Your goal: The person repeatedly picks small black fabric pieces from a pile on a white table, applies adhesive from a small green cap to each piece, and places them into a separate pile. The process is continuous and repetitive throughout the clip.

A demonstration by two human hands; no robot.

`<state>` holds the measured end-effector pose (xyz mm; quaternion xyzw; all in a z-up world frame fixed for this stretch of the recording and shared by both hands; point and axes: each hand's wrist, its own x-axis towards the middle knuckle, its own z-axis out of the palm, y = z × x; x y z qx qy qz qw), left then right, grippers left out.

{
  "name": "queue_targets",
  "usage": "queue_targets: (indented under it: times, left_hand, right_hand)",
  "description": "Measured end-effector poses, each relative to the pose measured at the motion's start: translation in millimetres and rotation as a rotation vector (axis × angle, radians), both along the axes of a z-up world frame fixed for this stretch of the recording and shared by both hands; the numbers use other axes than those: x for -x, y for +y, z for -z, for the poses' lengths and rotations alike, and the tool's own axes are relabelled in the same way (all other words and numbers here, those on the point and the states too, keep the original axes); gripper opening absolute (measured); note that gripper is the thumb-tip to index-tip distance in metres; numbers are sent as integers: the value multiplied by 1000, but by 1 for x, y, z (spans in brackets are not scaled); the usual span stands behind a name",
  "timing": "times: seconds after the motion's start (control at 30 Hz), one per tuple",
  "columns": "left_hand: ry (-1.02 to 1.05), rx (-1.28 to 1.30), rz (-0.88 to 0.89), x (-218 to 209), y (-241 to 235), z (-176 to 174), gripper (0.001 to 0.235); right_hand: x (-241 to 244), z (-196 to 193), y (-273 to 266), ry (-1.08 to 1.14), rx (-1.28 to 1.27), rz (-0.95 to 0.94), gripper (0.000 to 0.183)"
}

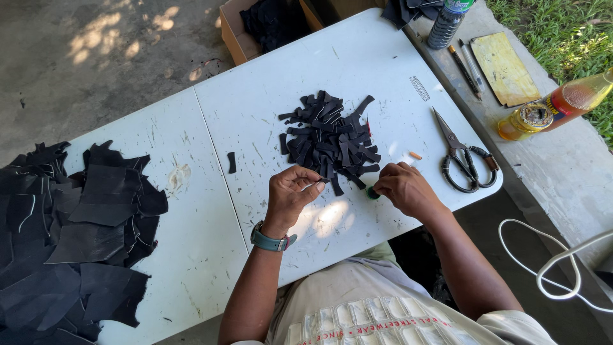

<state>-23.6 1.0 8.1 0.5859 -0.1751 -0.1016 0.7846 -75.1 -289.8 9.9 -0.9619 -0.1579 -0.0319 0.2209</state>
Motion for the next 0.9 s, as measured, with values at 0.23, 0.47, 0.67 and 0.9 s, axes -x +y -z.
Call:
queue_targets:
  times: [0.23,0.47,0.67,0.9]
  left_hand:
    - [-176,-38,88,6,-3,-32,35]
    - [-310,-178,65,12,-10,-64,36]
    - [-353,-206,35,15,-5,-69,35]
    - [-294,-56,17,14,2,-54,32]
  right_hand:
    - [15,-60,4,70,-475,113,16]
    - [7,-112,40,-202,-787,-271,36]
    - [-2,-126,57,-207,-631,-303,37]
    - [-2,-122,59,-209,-592,-311,35]
